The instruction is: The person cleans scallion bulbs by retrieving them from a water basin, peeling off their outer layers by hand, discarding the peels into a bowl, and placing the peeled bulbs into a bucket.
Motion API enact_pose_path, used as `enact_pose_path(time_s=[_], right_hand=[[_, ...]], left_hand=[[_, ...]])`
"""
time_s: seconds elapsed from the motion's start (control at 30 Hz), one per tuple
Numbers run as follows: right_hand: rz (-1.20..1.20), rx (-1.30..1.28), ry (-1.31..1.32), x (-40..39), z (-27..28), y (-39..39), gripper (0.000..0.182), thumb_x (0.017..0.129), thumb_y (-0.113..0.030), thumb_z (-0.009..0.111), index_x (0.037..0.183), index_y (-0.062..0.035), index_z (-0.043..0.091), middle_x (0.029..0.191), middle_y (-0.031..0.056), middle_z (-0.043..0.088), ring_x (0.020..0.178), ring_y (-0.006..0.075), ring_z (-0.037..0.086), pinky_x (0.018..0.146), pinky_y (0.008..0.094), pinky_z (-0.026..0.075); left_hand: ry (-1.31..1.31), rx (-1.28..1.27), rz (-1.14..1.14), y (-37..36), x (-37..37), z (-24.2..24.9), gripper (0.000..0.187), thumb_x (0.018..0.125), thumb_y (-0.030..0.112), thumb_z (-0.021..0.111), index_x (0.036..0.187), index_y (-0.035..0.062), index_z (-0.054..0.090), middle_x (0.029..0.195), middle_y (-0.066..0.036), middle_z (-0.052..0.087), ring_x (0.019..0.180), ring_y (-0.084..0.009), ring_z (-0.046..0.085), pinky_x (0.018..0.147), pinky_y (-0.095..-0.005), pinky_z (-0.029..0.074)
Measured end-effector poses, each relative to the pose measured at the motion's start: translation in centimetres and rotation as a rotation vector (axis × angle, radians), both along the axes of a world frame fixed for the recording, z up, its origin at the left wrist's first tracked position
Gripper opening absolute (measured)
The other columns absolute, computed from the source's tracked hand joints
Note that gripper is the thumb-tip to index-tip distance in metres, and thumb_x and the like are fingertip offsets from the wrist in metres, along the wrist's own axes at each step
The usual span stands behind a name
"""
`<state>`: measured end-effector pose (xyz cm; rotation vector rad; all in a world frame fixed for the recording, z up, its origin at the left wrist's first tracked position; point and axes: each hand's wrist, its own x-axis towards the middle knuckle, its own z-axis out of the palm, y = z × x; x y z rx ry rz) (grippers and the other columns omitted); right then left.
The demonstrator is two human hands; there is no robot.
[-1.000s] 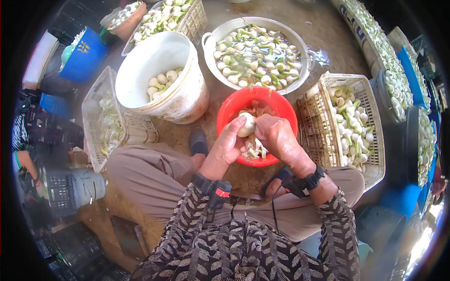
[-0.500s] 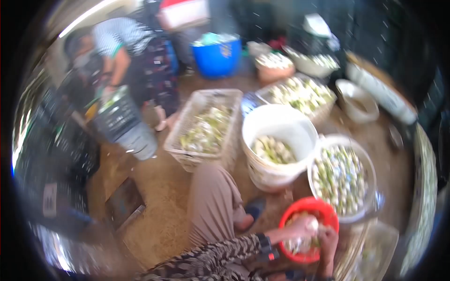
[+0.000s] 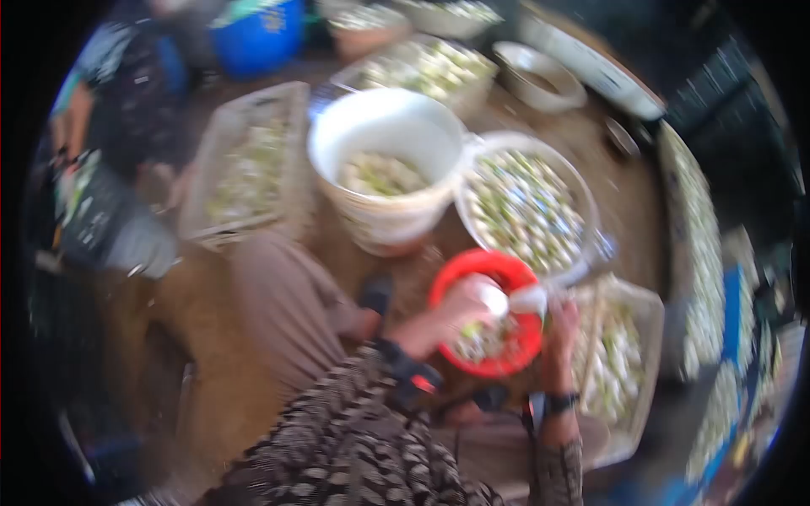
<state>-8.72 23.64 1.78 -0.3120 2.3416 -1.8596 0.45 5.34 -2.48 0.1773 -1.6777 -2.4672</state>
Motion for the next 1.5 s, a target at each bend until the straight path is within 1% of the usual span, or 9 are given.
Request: enact_pose_path(time_s=[0.03, 0.13, 0.27, 0.47, 0.9, 1.03, 1.1, 1.43, 1.5], right_hand=[[-0.06, -0.055, -0.032, -1.1, -0.9, 0.8, 0.017, 0.084, -0.01, 0.052, 0.087, 0.0012, 0.065, 0.078, 0.004, 0.064, 0.069, 0.0108, 0.056, 0.065, 0.0273, 0.047], [0.481, 0.443, 0.09, -1.6, -1.5, 1.4, 0.021, 0.082, -0.012, 0.059, 0.097, 0.0021, 0.063, 0.089, 0.0106, 0.065, 0.081, 0.0196, 0.062, 0.076, 0.0317, 0.049], [0.425, 0.393, 0.388, 2.7, 1.4, -1.9, 0.023, 0.081, -0.013, 0.064, 0.101, -0.0012, 0.06, 0.093, 0.0131, 0.062, 0.084, 0.0273, 0.062, 0.075, 0.0351, 0.049], [0.542, 0.498, 0.687, 3.3, 2.5, -2.1, 0.005, 0.072, -0.001, 0.055, 0.075, -0.0034, 0.052, 0.074, 0.0092, 0.058, 0.07, 0.0279, 0.061, 0.058, 0.038, 0.049], [0.397, 1.131, 0.584, -0.3, -1.4, 1.3, 0.009, 0.079, -0.015, 0.058, 0.081, -0.0071, 0.059, 0.073, 0.0129, 0.063, 0.072, 0.0291, 0.063, 0.06, 0.0392, 0.049], [0.313, 0.822, 0.511, 1.1, -1.3, 1.3, 0.016, 0.084, -0.02, 0.058, 0.083, -0.0042, 0.061, 0.073, 0.0132, 0.063, 0.067, 0.0274, 0.063, 0.058, 0.0363, 0.048], [0.438, 0.221, 0.043, 1.4, -0.1, 0.9, 0.023, 0.087, -0.023, 0.056, 0.083, -0.0012, 0.062, 0.069, 0.0125, 0.061, 0.06, 0.0217, 0.06, 0.056, 0.0334, 0.046], [0.307, 0.278, -0.184, -2.8, -4.5, 3.0, 0.022, 0.084, -0.015, 0.053, 0.075, 0.0026, 0.064, 0.063, 0.008, 0.061, 0.059, 0.0133, 0.058, 0.056, 0.0288, 0.046], [0.269, 0.241, -0.188, -6.4, -5.6, 3.0, 0.023, 0.084, -0.015, 0.054, 0.072, 0.0029, 0.063, 0.061, 0.0081, 0.061, 0.057, 0.0128, 0.058, 0.055, 0.0281, 0.046]], left_hand=[[-0.168, 0.384, -0.149, -1.4, 1.1, 1.2, 0.044, 0.066, -0.002, 0.066, 0.108, 0.0019, 0.053, 0.1, -0.008, 0.058, 0.088, -0.0158, 0.059, 0.069, -0.0289, 0.054], [-0.144, -0.046, -0.127, -1.7, 2.0, 2.5, 0.061, 0.067, 0.001, 0.069, 0.123, 0.001, 0.044, 0.106, -0.01, 0.057, 0.094, -0.0165, 0.058, 0.075, -0.029, 0.053], [-0.095, -0.596, 0.016, -0.2, 1.8, 2.5, 0.071, 0.066, 0.005, 0.071, 0.129, -0.0006, 0.038, 0.115, -0.015, 0.052, 0.106, -0.0209, 0.053, 0.091, -0.0326, 0.044], [-0.235, -0.657, -0.036, 0.9, 1.0, 3.0, 0.078, 0.065, 0.01, 0.076, 0.131, -0.0006, 0.035, 0.125, -0.019, 0.047, 0.118, -0.026, 0.048, 0.097, -0.0344, 0.039], [-0.155, -0.663, -0.299, 2.7, 3.0, 5.2, 0.091, 0.063, 0.003, 0.07, 0.14, 0.0036, 0.023, 0.123, -0.018, 0.049, 0.112, -0.0242, 0.051, 0.092, -0.0334, 0.042], [0.049, -0.832, -0.117, 1.9, 2.8, 3.5, 0.091, 0.061, -0.003, 0.068, 0.14, 0.005, 0.023, 0.113, -0.015, 0.052, 0.106, -0.0233, 0.053, 0.091, -0.0335, 0.043], [0.221, -0.947, -0.028, 1.6, 2.3, 3.3, 0.092, 0.06, -0.004, 0.068, 0.14, 0.0054, 0.024, 0.111, -0.014, 0.052, 0.104, -0.0231, 0.053, 0.091, -0.0331, 0.043], [0.431, 0.968, 0.241, -9.5, -5.1, 8.3, 0.05, 0.089, 0.034, 0.056, 0.119, -0.0047, 0.047, 0.115, -0.018, 0.056, 0.109, -0.0345, 0.054, 0.087, -0.0381, 0.052], [0.34, 0.967, 0.265, -8.9, -6.1, 7.9, 0.045, 0.091, 0.034, 0.052, 0.112, -0.0045, 0.051, 0.108, -0.018, 0.059, 0.102, -0.0316, 0.056, 0.085, -0.0361, 0.051]])
